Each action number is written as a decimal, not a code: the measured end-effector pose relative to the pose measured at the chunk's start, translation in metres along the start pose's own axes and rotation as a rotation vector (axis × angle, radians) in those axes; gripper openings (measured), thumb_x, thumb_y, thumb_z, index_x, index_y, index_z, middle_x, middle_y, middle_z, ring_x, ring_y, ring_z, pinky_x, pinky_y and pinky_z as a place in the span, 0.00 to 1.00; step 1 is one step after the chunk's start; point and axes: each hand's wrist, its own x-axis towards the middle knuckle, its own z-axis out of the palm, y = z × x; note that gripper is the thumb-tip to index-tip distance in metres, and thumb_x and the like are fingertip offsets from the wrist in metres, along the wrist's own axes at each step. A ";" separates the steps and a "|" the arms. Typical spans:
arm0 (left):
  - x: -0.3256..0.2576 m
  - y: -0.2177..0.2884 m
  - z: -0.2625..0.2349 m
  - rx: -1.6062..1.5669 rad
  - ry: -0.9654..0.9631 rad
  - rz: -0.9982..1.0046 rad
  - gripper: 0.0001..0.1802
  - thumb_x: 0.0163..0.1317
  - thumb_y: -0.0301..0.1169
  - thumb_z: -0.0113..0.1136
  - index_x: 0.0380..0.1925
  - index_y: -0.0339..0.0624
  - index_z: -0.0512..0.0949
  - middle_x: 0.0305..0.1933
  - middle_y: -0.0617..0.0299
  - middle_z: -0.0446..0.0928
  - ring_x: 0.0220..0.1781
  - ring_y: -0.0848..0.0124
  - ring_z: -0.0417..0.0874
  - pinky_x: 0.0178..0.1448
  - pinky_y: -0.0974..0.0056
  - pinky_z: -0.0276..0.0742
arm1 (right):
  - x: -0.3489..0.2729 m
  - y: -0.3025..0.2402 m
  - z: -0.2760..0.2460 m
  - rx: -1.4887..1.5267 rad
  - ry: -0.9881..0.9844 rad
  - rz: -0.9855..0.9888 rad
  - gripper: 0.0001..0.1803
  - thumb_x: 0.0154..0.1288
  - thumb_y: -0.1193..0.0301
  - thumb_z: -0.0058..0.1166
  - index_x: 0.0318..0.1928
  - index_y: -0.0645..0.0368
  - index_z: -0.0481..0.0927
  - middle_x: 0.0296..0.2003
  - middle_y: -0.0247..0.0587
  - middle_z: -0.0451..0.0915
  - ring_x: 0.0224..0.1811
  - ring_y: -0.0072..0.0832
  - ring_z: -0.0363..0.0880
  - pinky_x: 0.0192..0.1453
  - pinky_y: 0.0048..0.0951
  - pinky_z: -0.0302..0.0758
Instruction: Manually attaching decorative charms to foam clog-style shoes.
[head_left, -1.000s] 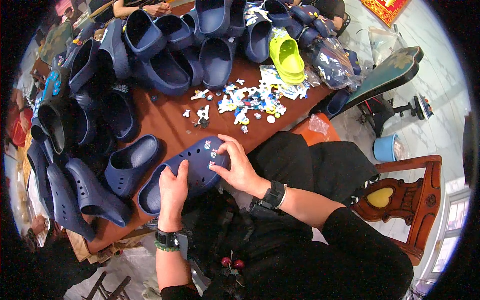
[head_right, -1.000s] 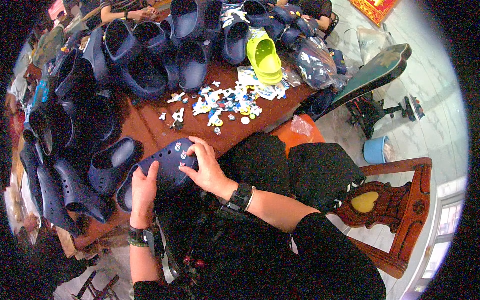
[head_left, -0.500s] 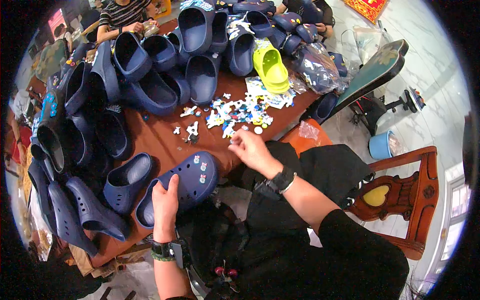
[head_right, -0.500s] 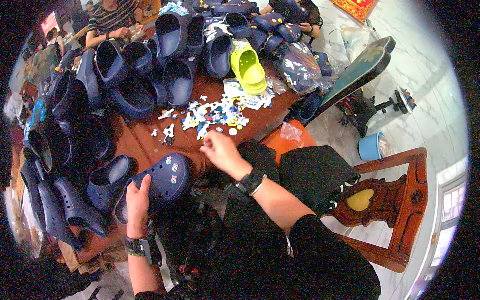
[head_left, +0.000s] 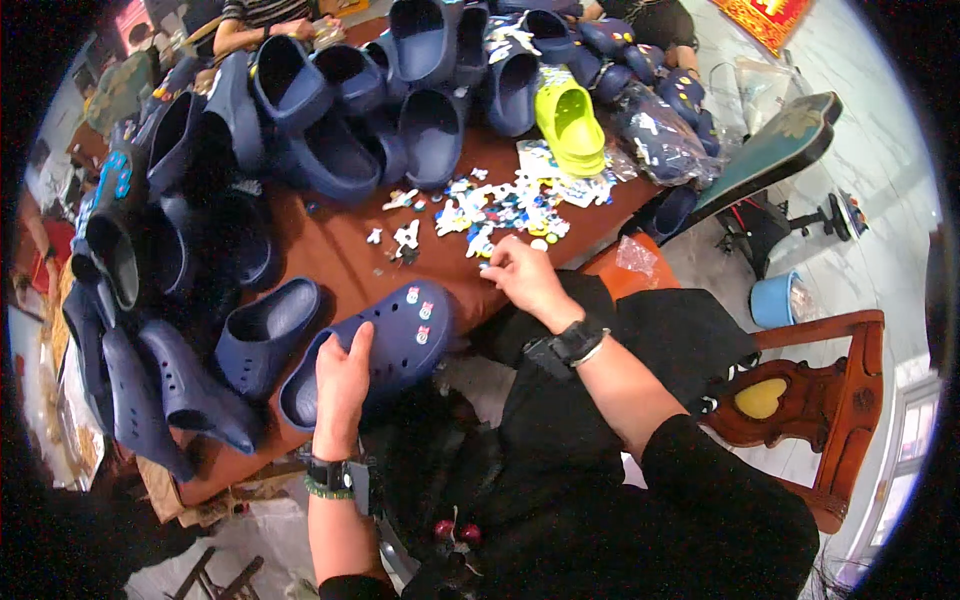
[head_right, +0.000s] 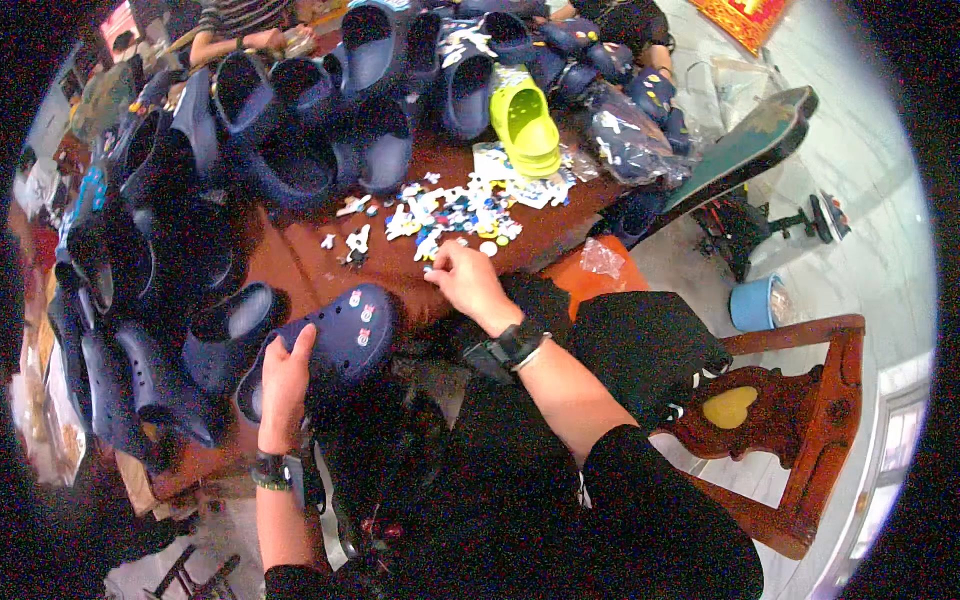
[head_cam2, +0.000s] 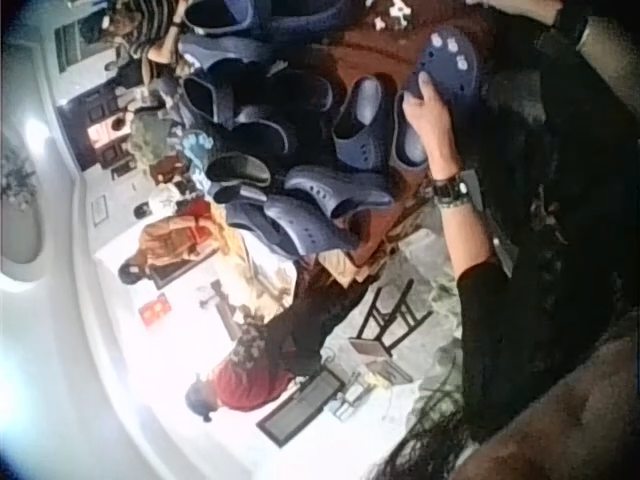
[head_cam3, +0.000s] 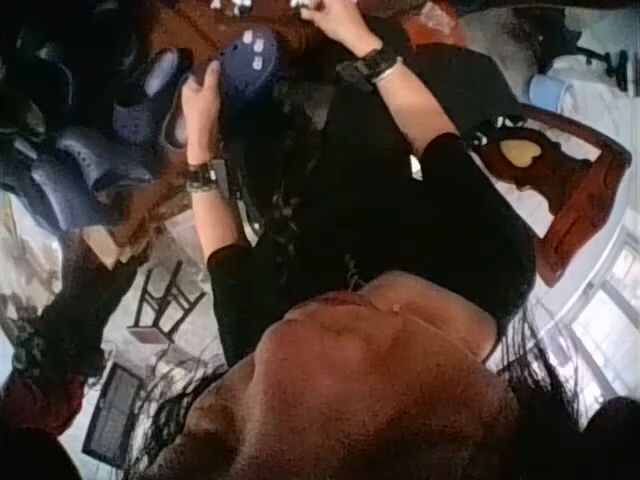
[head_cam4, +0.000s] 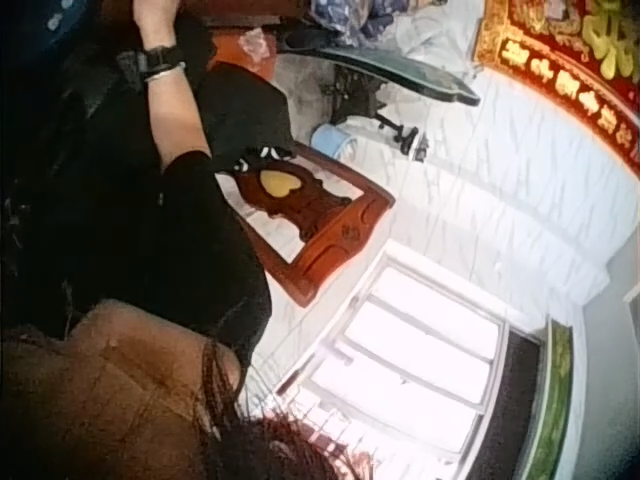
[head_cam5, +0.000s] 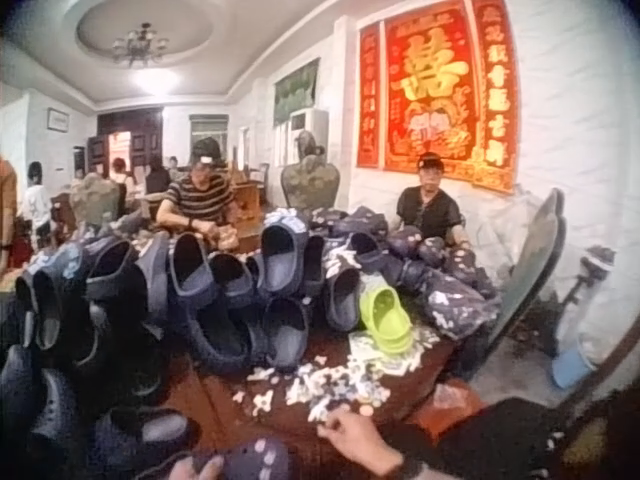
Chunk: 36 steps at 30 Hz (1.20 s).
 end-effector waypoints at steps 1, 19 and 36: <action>0.000 0.003 0.000 -0.046 -0.014 -0.007 0.21 0.64 0.40 0.61 0.36 0.27 0.78 0.35 0.49 0.82 0.38 0.66 0.82 0.45 0.61 0.75 | -0.001 -0.004 -0.004 0.139 -0.043 0.074 0.09 0.57 0.75 0.64 0.33 0.61 0.74 0.26 0.42 0.79 0.27 0.27 0.80 0.30 0.28 0.76; 0.006 -0.010 -0.006 -0.177 -0.112 -0.163 0.19 0.66 0.40 0.57 0.38 0.30 0.80 0.35 0.58 0.82 0.35 0.74 0.80 0.41 0.66 0.74 | -0.070 -0.087 0.066 -0.168 -0.254 -0.658 0.02 0.56 0.75 0.56 0.31 0.57 0.77 0.32 0.39 0.74 0.43 0.39 0.71 0.46 0.38 0.66; -0.001 -0.005 -0.001 -0.031 -0.109 -0.028 0.13 0.65 0.34 0.60 0.42 0.35 0.80 0.38 0.63 0.82 0.38 0.74 0.80 0.45 0.67 0.74 | -0.060 -0.110 0.088 -0.492 -0.235 -0.423 0.34 0.44 0.85 0.57 0.55 0.67 0.62 0.67 0.63 0.54 0.71 0.65 0.48 0.62 0.64 0.56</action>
